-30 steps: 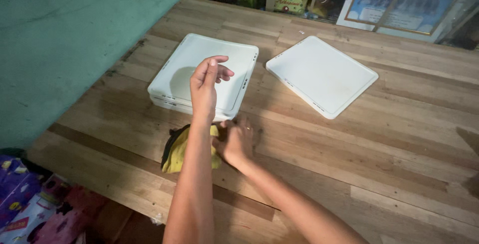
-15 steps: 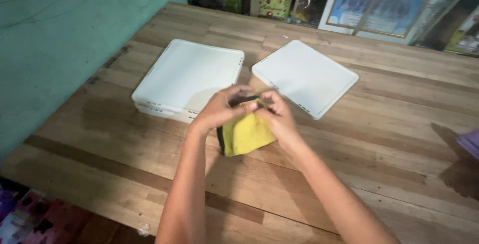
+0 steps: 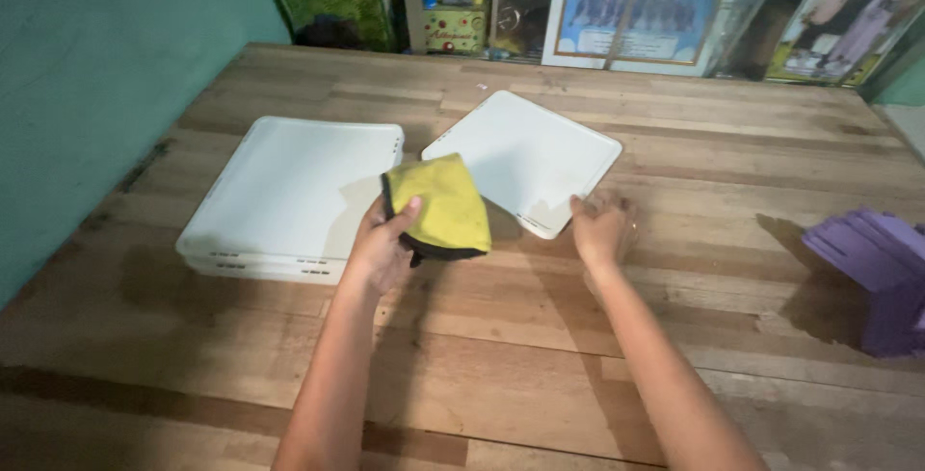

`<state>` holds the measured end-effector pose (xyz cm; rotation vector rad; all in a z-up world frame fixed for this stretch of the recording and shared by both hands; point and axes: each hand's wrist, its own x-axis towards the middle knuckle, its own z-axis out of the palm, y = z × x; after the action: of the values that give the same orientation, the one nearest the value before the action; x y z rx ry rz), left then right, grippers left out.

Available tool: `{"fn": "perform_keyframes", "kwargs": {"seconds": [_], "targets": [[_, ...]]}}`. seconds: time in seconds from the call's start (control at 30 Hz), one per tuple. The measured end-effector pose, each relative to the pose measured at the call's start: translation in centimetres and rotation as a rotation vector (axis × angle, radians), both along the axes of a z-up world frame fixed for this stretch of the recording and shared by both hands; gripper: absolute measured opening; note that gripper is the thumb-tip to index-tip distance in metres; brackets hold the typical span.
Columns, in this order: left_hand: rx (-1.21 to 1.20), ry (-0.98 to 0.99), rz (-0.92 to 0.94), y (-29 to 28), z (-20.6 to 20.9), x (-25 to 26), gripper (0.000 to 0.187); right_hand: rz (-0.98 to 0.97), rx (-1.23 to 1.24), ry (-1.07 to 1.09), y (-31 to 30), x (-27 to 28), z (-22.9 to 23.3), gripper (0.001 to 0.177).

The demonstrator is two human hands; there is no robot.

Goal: The person assembles a small plastic shelving unit by inserting purple cross-braces into white side panels, then wipes the surfaces of white trays with a yellow cloth. The person handles the shelving components and trays one at a time on a wooden table.

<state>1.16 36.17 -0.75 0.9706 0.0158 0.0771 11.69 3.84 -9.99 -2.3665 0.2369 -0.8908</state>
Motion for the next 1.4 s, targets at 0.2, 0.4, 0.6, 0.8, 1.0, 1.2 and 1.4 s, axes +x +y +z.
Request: {"fn": "perform_keyframes", "kwargs": {"seconds": [0.2, 0.4, 0.6, 0.8, 1.0, 1.2, 1.4], "targets": [[-0.118, 0.054, 0.042, -0.3, -0.8, 0.2, 0.034, 0.048, -0.081, 0.282, 0.4, -0.2, -1.1, 0.066], [-0.178, -0.010, 0.070, -2.1, -0.7, -0.1, 0.034, 0.070, 0.069, 0.239, -0.5, -0.2, -0.5, 0.045], [-0.037, -0.108, 0.238, -4.3, -0.1, -0.9, 0.042, 0.216, 0.458, 0.286, -2.1, -0.1, 0.5, 0.033], [0.756, 0.112, 0.280, -7.0, 0.7, -1.3, 0.074, 0.300, 0.842, 0.247, -3.7, 0.2, 2.4, 0.034], [1.894, -0.212, -0.062, -10.4, 2.3, -2.2, 0.078, 0.379, 1.351, 0.458, -5.3, 0.1, 4.7, 0.039], [1.698, 0.029, -0.102, -11.0, 2.3, -1.6, 0.074, 0.574, 1.565, 0.524, -5.5, -0.3, 5.2, 0.054], [1.863, -0.094, 0.075, -11.7, 0.0, 1.0, 0.080, 0.673, 1.686, 0.479, -5.4, 0.0, 2.4, 0.054]]}}
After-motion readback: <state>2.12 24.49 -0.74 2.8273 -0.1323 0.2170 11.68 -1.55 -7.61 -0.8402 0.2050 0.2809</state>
